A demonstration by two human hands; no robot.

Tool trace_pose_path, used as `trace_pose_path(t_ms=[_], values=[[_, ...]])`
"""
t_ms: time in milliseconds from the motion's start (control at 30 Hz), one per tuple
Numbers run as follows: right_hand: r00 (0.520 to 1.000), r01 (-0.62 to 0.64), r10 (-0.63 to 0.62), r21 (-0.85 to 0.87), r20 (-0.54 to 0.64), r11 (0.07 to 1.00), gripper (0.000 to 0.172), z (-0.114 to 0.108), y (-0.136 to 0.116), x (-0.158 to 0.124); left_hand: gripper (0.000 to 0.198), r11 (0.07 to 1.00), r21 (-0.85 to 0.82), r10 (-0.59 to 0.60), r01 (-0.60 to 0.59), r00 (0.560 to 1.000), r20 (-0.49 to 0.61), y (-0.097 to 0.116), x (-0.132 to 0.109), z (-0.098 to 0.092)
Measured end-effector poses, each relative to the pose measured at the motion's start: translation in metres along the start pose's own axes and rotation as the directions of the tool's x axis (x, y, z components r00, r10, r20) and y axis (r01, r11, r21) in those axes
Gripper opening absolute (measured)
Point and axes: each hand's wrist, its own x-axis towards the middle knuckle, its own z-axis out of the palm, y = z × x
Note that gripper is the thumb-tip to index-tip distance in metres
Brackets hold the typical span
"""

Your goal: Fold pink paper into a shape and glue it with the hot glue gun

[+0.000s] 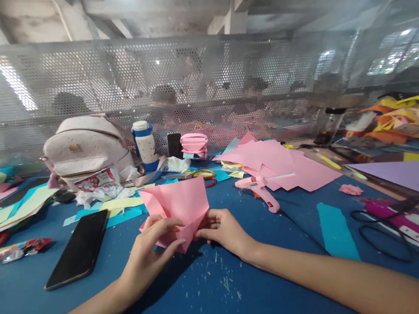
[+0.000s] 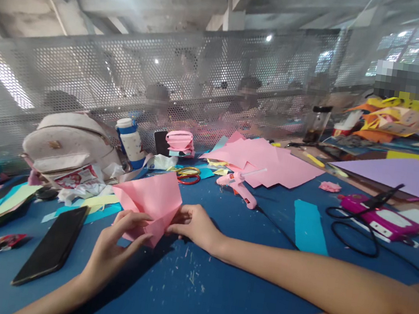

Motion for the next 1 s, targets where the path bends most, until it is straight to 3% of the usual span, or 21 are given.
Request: trace_pose_path(t_ms=[200,333,500,700,1000], values=[[0.996,0.085,-0.083,-0.038,0.044,0.996,0.023,0.002,-0.012,-0.006,0.018,0.96,-0.257,-0.126,0.106,0.99,-0.061,0.0,0.007,-0.009],[0.981,0.191,-0.189,-0.042,0.05,0.981,0.021,0.007,-0.025,-0.015,0.024,0.855,-0.483,-0.224,0.188,0.974,-0.017,0.011,0.014,-0.013],[0.982,0.179,-0.176,-0.05,0.072,0.983,0.029,0.013,-0.035,-0.023,0.027,0.726,-0.644,-0.294,0.242,0.955,0.028,0.027,0.016,-0.009],[0.983,0.159,-0.15,-0.089,0.108,0.983,0.038,0.018,-0.036,-0.018,0.027,0.715,-0.653,-0.309,0.249,0.951,0.024,0.03,0.017,-0.007],[0.956,0.28,-0.258,-0.18,0.137,0.943,0.041,0.03,-0.033,-0.002,0.028,0.756,-0.609,-0.294,0.241,0.956,0.012,0.023,0.013,-0.008]])
